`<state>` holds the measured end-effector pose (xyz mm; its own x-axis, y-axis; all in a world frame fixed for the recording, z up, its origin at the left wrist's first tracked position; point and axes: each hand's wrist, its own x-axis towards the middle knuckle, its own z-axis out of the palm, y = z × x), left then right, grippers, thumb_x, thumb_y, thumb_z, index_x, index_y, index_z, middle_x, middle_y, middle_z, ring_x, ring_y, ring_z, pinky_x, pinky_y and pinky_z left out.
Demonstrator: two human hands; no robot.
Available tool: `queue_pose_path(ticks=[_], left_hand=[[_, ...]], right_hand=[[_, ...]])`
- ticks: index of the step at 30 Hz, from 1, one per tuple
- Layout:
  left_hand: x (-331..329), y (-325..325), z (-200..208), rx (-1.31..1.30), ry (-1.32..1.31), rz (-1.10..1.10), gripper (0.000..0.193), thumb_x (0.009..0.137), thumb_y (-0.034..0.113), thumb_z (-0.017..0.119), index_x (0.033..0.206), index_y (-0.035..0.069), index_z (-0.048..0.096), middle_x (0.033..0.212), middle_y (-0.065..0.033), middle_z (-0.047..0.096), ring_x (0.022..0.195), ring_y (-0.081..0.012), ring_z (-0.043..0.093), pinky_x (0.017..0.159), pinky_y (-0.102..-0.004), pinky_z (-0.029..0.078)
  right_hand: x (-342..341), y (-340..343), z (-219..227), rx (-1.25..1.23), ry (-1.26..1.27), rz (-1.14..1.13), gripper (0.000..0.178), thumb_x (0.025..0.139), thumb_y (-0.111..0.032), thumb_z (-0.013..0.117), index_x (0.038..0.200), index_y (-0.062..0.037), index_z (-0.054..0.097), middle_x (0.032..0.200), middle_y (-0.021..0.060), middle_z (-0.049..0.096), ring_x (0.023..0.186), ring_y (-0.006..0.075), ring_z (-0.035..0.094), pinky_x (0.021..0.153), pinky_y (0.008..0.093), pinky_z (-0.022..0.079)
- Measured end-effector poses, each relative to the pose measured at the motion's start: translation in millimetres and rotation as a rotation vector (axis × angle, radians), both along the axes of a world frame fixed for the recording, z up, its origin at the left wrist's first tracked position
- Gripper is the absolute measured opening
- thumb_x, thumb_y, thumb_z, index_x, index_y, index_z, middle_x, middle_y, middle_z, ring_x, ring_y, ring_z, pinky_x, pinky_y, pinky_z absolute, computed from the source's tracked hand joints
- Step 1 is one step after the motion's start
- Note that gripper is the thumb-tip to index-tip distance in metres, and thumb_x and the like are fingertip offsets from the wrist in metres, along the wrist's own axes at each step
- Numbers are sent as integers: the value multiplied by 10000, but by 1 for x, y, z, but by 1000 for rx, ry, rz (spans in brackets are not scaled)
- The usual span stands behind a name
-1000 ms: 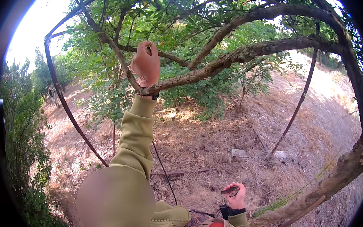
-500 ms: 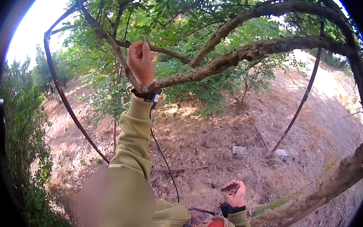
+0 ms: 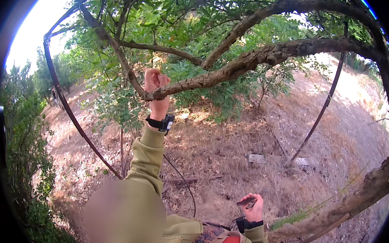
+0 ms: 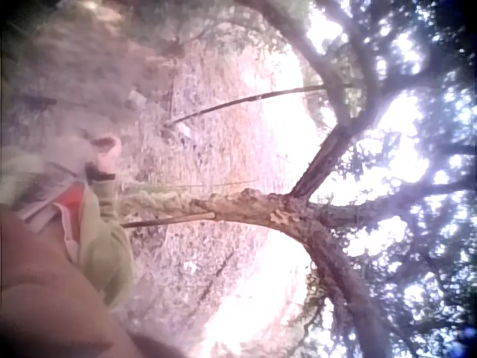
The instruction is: The person uses a long-handled pruning tool to cut branches from trees in an orchard. They reach into the canopy to select and sever branches, then move between different trees to continue the pruning process.
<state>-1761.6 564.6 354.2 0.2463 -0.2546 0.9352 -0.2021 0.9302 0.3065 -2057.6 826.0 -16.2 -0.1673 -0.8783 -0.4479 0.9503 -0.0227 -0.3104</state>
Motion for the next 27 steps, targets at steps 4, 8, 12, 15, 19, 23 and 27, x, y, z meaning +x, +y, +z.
queue_pose_path(ticks=[4, 8, 12, 15, 19, 23, 27], left_hand=[[-1, -9, 7, 121, -103, 169, 303, 882, 77, 566, 1184, 61, 588, 1059, -61, 615, 844, -125, 587, 657, -269, 523], [-13, -20, 26, 121, 37, -1, 317, 926, 186, 612, 1222, 76, 596, 1087, -66, 624, 856, -145, 612, 657, -272, 519], [-18, -32, 35, 120, 86, -70, 256, 922, 232, 640, 1094, 42, 640, 1007, -67, 646, 821, -135, 615, 648, -277, 503], [-17, -32, 34, 113, 76, -55, 216, 913, 220, 646, 978, 15, 652, 944, -66, 651, 764, -119, 609, 628, -270, 496], [-21, -23, 23, 138, 35, -32, 188, 900, 196, 647, 876, 9, 641, 844, -48, 636, 679, -111, 591, 580, -259, 478], [-28, 0, 25, 37, 94, 58, 140, 915, 161, 635, 950, 26, 638, 822, -12, 621, 716, -82, 565, 631, -246, 466], [-32, 15, 43, -167, 76, 194, 169, 872, 116, 676, 1025, 45, 659, 769, -19, 558, 666, -99, 539, 594, -253, 455]], right_hand=[[-4, -2, 1, 21, 19, 7, 136, 820, -175, 539, 824, -40, 559, 754, 75, 571, 707, 233, 576, 712, 402, 497], [-3, -2, 12, 63, 36, 4, 130, 798, -159, 531, 784, -31, 551, 735, 65, 566, 691, 215, 568, 686, 381, 495], [-11, -1, -1, -9, 82, 17, 146, 821, -182, 527, 810, -40, 560, 744, 66, 575, 694, 223, 579, 704, 405, 501], [-7, 0, 9, 6, 91, 3, 146, 805, -188, 522, 775, -48, 553, 726, 54, 571, 682, 210, 570, 702, 384, 493], [-7, 3, 9, 9, 78, -13, 143, 804, -186, 524, 776, -50, 558, 721, 56, 576, 682, 213, 573, 705, 383, 492], [-5, 3, 9, 33, 103, -13, 149, 805, -189, 528, 783, -47, 569, 720, 58, 582, 681, 212, 577, 704, 384, 493], [-5, 6, 5, 25, 74, -8, 153, 809, -185, 526, 787, -41, 573, 726, 59, 587, 683, 212, 578, 706, 385, 493]])
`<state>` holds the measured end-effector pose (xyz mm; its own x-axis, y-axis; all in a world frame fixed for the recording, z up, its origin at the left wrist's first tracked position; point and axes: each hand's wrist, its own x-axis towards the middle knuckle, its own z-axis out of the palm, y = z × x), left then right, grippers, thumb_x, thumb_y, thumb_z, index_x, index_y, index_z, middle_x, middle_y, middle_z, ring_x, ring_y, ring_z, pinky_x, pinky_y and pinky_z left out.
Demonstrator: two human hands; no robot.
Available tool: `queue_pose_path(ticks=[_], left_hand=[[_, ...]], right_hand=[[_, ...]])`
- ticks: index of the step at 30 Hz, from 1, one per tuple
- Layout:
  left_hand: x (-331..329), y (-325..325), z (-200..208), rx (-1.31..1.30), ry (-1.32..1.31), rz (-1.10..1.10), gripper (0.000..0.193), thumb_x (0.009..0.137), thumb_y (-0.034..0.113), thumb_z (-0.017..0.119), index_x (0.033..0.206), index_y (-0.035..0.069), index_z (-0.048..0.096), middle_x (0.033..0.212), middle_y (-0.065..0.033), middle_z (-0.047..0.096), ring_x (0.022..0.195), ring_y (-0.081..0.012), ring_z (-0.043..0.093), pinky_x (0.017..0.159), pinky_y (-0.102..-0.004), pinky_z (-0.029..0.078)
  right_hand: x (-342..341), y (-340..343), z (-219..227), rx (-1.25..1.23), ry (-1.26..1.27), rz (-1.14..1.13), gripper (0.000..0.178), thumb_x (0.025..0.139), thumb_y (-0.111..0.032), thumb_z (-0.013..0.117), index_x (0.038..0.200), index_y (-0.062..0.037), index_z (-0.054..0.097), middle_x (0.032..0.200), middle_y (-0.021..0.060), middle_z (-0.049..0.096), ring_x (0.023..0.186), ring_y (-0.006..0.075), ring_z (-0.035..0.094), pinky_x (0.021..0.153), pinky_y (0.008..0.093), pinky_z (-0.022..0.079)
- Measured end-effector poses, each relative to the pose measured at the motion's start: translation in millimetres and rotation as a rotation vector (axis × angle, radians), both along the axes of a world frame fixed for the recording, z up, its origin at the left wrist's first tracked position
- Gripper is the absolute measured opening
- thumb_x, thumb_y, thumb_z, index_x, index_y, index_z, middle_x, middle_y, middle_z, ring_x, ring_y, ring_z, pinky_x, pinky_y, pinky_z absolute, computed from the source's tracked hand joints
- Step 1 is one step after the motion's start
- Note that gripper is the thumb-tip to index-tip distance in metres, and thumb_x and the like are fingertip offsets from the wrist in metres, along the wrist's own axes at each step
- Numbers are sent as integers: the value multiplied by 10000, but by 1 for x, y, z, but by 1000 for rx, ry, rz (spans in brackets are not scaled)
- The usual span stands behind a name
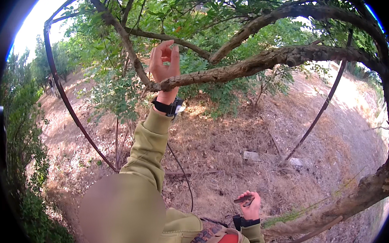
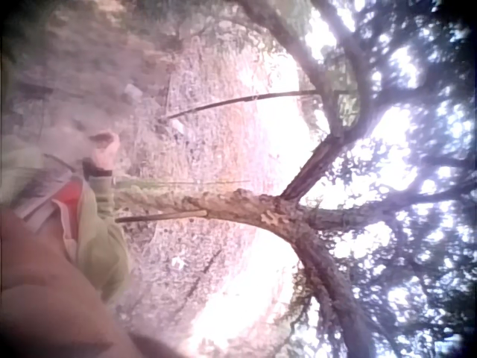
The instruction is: The person uses a long-handled pruning tool to cut branches from trees in an orchard. They reach into the canopy to select and sever branches, then move between different trees to continue the pruning process.
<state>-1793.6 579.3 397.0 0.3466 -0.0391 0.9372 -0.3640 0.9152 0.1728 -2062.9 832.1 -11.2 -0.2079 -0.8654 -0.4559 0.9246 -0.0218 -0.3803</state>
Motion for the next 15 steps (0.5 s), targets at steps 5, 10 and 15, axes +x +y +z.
queue_pose_path(ticks=[5, 10, 15], left_hand=[[-9, 5, 15, 38, 13, 52, 160, 845, 82, 705, 1000, 50, 692, 730, -12, 537, 619, -88, 496, 543, -237, 400], [-15, 1, 15, -42, 59, -21, 78, 834, 60, 709, 907, 39, 692, 713, -12, 535, 578, -85, 478, 512, -240, 378], [-16, 7, -10, -36, -21, -54, 38, 853, 59, 692, 853, 31, 666, 723, -16, 528, 559, -81, 462, 487, -236, 361]], right_hand=[[4, 3, 6, -22, -6, 13, 159, 818, -180, 517, 799, -31, 571, 741, 60, 591, 689, 213, 578, 713, 386, 496], [5, 6, 5, -14, -25, -7, 160, 823, -175, 515, 805, -23, 563, 745, 63, 585, 700, 212, 577, 716, 383, 498], [10, 10, 9, -21, -6, -32, 157, 822, -168, 514, 805, -17, 556, 747, 68, 572, 706, 211, 571, 712, 373, 496]])
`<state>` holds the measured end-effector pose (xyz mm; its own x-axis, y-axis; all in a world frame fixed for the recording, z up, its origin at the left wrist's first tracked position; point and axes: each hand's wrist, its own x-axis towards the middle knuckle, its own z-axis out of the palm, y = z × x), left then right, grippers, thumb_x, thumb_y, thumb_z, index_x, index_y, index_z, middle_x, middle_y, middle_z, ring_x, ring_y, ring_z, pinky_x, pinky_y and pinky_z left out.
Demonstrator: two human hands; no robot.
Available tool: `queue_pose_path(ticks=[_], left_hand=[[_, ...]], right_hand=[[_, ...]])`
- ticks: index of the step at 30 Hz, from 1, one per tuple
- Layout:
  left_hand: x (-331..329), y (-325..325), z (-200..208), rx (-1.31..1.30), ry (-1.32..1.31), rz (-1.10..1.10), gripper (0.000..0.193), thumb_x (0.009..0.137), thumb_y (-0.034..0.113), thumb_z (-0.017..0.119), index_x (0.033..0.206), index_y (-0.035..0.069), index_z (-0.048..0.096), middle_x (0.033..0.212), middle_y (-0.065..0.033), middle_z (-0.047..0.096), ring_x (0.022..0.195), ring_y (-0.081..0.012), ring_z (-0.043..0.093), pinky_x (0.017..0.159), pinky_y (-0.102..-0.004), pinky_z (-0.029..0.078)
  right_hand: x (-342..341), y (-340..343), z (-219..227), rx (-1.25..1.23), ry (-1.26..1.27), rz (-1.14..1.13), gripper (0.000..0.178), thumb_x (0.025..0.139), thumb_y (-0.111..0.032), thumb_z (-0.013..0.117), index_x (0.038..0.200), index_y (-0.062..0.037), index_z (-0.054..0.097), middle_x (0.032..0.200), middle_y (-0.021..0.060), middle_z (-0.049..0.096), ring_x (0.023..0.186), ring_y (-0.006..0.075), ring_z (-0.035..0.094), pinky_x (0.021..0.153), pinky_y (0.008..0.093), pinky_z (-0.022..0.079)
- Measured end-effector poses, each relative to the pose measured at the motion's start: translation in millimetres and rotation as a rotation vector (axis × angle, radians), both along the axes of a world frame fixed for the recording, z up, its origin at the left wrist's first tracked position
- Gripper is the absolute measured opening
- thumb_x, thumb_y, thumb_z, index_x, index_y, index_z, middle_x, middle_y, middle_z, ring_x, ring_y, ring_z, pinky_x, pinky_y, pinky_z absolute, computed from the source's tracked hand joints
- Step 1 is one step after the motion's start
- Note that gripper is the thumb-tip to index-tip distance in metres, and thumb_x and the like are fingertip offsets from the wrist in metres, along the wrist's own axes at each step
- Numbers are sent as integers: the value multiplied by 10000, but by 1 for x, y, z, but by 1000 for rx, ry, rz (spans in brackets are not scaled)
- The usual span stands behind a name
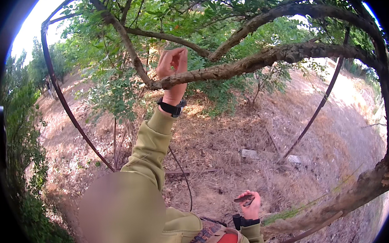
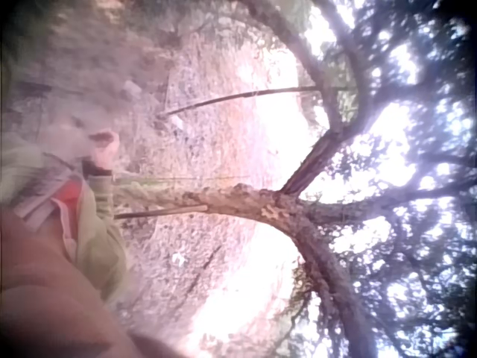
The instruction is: The person uses a long-handled pruning tool to cut branches from trees in an orchard. They reach into the canopy to select and sever branches, then move between different trees to continue the pruning process.
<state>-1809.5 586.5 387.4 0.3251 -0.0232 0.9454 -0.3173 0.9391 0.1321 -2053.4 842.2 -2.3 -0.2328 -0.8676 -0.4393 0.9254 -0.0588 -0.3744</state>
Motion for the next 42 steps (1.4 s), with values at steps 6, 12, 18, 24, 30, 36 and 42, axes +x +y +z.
queue_pose_path(ticks=[6, 12, 18, 24, 30, 36, 42], left_hand=[[27, -41, -2, 123, 242, -275, 218, 938, 239, 642, 940, 22, 666, 736, 17, 585, 582, -33, 474, 517, -194, 363], [31, -40, 15, 221, 220, -559, 213, 968, 208, 590, 987, 4, 644, 769, -15, 604, 564, -40, 477, 485, -191, 369], [36, -36, 19, 213, 197, -673, 197, 972, 195, 579, 966, 11, 651, 752, -2, 591, 561, -30, 453, 477, -190, 345], [30, -25, 15, 205, 233, -519, 189, 957, 181, 572, 833, 42, 601, 718, 37, 519, 633, -35, 418, 578, -212, 311], [15, 8, 25, -75, -25, 34, 164, 931, 151, 581, 860, 15, 640, 790, -62, 607, 689, -183, 524, 626, -300, 423], [-8, 14, 50, -211, -147, 270, 224, 895, 70, 554, 1098, 16, 633, 1236, -151, 578, 1032, -313, 548, 856, -401, 459], [-32, 3, 71, -159, -225, 345, 303, 917, 93, 509, 1193, -14, 575, 1412, -167, 439, 1133, -357, 492, 980, -455, 381]], right_hand=[[6, -2, 1, 7, 5, 20, 152, 816, -166, 521, 807, -19, 558, 746, 67, 570, 704, 214, 566, 714, 365, 493], [4, 1, -7, 0, 10, 13, 135, 804, -170, 548, 782, -38, 567, 734, 70, 582, 715, 223, 574, 721, 375, 494], [6, 2, -1, -13, -13, -3, 131, 804, -157, 549, 803, -26, 566, 740, 76, 588, 712, 226, 572, 717, 377, 493], [6, 5, -2, 3, -7, -34, 129, 805, -138, 539, 832, -13, 555, 749, 79, 578, 705, 222, 565, 710, 374, 492], [8, 12, 10, -5, -21, -41, 138, 807, -153, 533, 823, -18, 552, 747, 76, 573, 707, 219, 569, 713, 376, 494], [2, 15, 5, -9, 2, -63, 152, 814, -175, 520, 806, -24, 541, 742, 74, 568, 712, 225, 570, 719, 391, 492], [-10, 25, -4, -72, 8, -110, 144, 819, -176, 519, 804, -34, 538, 739, 72, 558, 713, 230, 569, 716, 404, 490]])
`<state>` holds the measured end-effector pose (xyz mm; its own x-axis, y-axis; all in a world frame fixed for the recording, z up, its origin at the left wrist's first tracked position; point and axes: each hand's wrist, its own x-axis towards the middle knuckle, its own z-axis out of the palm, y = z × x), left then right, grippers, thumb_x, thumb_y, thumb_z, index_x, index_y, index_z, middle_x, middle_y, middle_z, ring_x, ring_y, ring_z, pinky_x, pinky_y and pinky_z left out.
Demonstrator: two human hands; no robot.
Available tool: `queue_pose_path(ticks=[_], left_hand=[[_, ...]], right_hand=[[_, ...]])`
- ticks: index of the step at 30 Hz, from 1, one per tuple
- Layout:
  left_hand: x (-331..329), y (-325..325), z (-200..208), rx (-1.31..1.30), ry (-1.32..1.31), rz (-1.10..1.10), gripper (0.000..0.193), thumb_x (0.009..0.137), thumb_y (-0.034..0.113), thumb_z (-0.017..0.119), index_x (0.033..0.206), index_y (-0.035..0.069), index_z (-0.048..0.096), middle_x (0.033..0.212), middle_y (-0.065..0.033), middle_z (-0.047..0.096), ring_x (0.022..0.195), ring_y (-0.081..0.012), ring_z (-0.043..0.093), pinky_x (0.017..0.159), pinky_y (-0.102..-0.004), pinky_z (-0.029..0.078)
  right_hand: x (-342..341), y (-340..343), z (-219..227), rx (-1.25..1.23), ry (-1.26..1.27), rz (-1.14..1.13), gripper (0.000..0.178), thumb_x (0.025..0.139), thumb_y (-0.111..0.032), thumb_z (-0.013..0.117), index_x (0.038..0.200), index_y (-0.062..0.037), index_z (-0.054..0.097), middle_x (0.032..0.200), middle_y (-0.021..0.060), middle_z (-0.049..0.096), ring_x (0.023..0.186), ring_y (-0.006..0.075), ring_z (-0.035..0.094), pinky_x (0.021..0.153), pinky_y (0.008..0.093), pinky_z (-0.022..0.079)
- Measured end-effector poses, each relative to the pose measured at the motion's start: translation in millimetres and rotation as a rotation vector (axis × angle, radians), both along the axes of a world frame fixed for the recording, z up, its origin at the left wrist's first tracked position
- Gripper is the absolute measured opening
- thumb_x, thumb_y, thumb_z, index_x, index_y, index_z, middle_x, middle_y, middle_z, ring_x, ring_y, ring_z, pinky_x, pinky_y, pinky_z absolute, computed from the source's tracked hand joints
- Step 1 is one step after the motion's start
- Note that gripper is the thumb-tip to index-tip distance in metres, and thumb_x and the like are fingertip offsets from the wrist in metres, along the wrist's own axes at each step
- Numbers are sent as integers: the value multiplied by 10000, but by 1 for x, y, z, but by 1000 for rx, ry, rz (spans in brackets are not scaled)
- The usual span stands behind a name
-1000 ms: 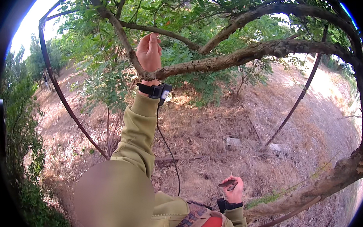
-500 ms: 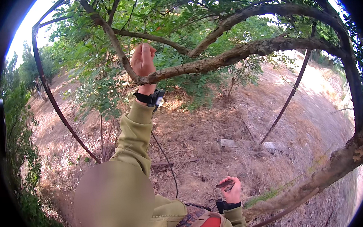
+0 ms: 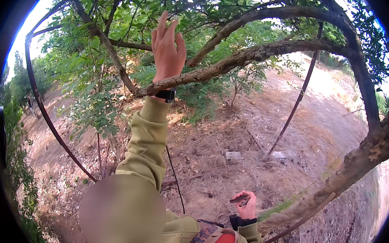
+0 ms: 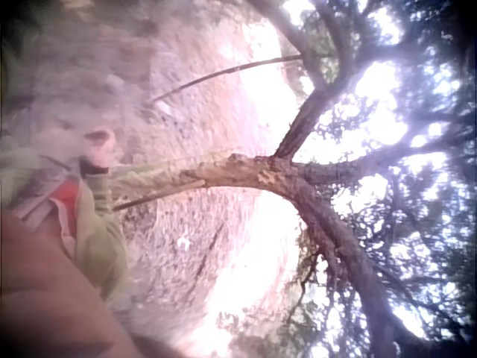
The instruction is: The person uses a long-handled pruning tool to cut branches from trees in an orchard. They reach into the canopy to select and sever branches, then move between different trees to continue the pruning process.
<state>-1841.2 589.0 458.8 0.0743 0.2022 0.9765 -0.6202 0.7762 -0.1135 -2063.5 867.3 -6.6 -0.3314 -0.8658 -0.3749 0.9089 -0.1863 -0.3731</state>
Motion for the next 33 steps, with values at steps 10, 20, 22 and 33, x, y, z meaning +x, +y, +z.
queue_pose_path(ticks=[10, 20, 22, 33], left_hand=[[-13, 4, -6, 20, 40, -135, 305, 923, 88, 512, 1194, -40, 570, 1245, -169, 531, 1076, -327, 524, 953, -428, 412], [-47, 23, -29, 257, 38, -572, 325, 926, 57, 502, 1238, -27, 544, 1277, -161, 498, 1014, -247, 571, 778, -315, 511], [-43, 21, -35, 200, 66, -510, 395, 925, 53, 498, 1312, -23, 487, 1331, -169, 460, 1089, -245, 542, 828, -324, 498], [-2, 58, -135, 241, -33, -226, 474, 880, -23, 471, 1352, -42, 435, 1389, -191, 438, 1245, -353, 429, 1045, -443, 334]], right_hand=[[-2, 11, 9, 59, -3, -53, 145, 815, -172, 512, 814, -31, 545, 740, 67, 567, 699, 225, 570, 701, 392, 494], [0, 3, 12, 70, -19, 31, 111, 822, -119, 533, 837, -9, 533, 748, 77, 550, 704, 217, 559, 718, 382, 497], [1, 5, 13, 65, -27, 24, 120, 806, -126, 508, 826, -10, 530, 744, 93, 554, 708, 232, 551, 717, 377, 485], [0, 5, 1, 88, -47, 46, 135, 817, -132, 529, 853, -3, 519, 757, 105, 553, 723, 250, 558, 743, 410, 498]])
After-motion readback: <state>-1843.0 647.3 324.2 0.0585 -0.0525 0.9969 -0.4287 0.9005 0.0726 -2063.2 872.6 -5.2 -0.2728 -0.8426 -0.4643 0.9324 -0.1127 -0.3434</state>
